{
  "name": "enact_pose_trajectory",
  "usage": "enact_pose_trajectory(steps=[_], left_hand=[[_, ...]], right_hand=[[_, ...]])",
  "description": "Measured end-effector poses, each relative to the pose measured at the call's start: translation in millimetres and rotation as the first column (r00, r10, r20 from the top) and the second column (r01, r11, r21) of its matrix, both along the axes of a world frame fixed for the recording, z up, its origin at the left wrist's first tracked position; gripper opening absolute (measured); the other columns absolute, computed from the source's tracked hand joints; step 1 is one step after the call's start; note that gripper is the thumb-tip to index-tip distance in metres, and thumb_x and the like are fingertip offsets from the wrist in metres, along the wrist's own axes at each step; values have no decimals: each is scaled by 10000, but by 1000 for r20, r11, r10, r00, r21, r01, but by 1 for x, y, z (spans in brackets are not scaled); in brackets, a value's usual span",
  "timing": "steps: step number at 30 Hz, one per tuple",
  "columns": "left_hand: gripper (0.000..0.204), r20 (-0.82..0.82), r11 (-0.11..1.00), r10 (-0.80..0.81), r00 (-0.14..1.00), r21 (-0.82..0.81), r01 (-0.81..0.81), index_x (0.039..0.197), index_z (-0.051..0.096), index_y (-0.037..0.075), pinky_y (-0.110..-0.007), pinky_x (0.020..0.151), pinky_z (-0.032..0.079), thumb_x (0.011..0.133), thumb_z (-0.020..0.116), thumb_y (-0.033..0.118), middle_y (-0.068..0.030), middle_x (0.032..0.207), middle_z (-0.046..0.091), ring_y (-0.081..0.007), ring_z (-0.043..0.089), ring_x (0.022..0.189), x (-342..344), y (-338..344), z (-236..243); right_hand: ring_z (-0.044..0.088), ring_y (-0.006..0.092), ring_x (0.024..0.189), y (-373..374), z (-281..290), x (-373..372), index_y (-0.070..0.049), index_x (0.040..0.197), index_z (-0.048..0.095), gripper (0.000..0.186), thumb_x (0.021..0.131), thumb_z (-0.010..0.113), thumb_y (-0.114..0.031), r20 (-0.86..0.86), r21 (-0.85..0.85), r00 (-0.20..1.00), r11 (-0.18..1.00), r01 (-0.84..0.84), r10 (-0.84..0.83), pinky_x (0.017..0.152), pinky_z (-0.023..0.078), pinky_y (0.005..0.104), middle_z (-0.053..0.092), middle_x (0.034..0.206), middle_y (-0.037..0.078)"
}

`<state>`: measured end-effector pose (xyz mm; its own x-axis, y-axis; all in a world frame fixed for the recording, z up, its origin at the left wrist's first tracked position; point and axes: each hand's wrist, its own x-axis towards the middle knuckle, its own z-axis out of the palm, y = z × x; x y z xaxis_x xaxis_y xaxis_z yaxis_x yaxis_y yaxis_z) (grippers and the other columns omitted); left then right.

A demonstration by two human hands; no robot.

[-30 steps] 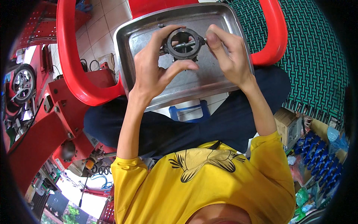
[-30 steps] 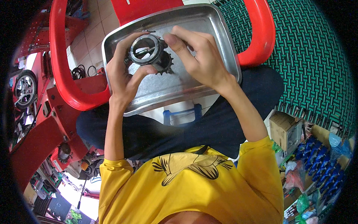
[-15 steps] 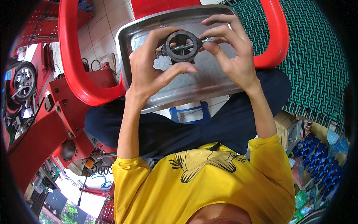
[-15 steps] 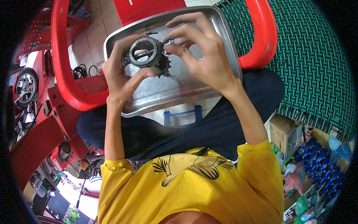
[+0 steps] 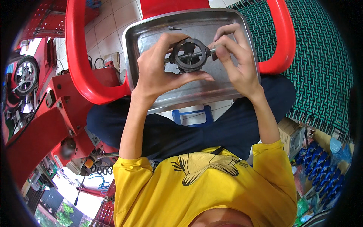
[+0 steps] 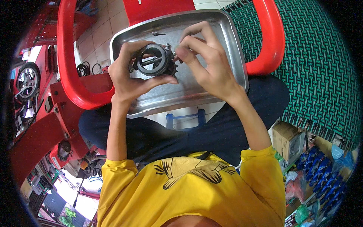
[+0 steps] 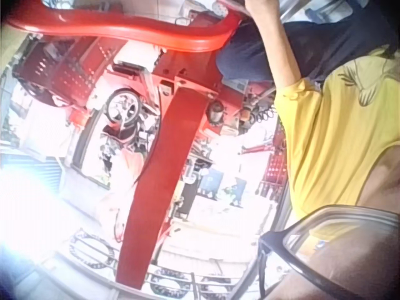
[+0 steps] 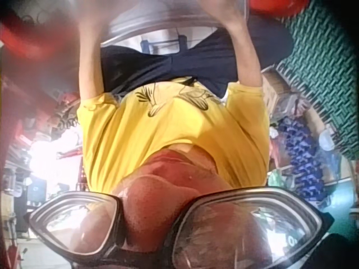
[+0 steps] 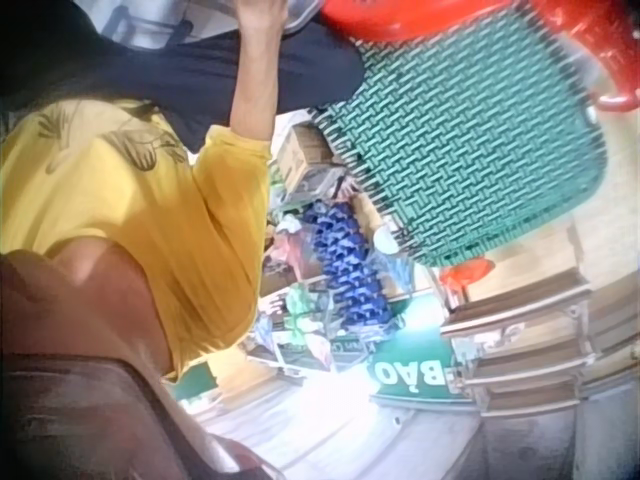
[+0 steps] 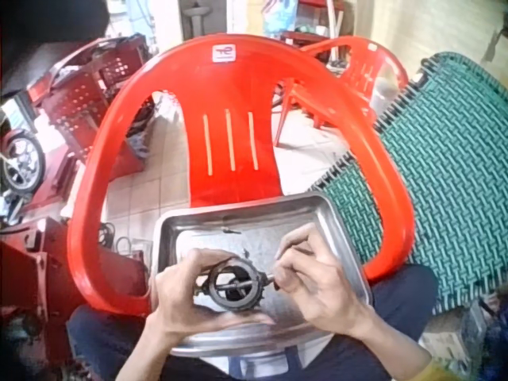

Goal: The person assembles a mechanical unit by inserting a cylindrical shaft into a larger housing, followed by placing and securing multiple small pins and screws into the structure.

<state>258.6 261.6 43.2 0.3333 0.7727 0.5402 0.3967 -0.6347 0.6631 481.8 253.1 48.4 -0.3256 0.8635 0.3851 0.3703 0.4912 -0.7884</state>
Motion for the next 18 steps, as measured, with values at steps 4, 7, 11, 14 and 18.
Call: enact_pose_trajectory(steps=[4,7,11,14,18], left_hand=[[769,39,998,1,999,63,-4,1123,623,16,-302,774,600,557,991,386,-96,960,721,-187,735,862,0,3,-6],[751,68,999,4,998,52,-8,1120,624,29,-303,756,596,571,984,394,-93,945,715,-192,733,834,1,3,-7],[759,59,999,16,998,44,-19,1123,622,28,-305,755,595,567,984,396,-93,943,713,-195,732,834,2,2,-5],[768,40,998,13,999,54,-15,1127,620,32,-299,752,592,562,986,402,-93,944,712,-197,731,832,5,1,-3],[811,9,1000,9,1000,11,-9,1159,625,-7,-320,831,610,541,1001,359,-104,1006,731,-189,738,937,1,0,-3]], right_hand=[[644,171,866,2,5,3,-41,1005,667,171,939,713,-192,94,113,995,994,12,-23,734,550,276,470,1170,100],[639,169,892,3,8,5,-53,1025,675,186,914,742,-185,64,62,998,998,5,-9,740,555,274,462,1203,105],[650,169,921,7,8,11,-62,1048,686,214,877,775,-154,117,56,993,998,-8,1,750,561,268,481,1205,97],[657,173,942,6,4,9,-57,1047,687,241,855,798,-152,77,53,997,999,-8,3,760,568,269,501,1184,86],[646,175,940,5,9,7,-45,1016,691,242,844,811,-166,-93,4,996,1000,19,-18,755,574,285,528,1135,84]])
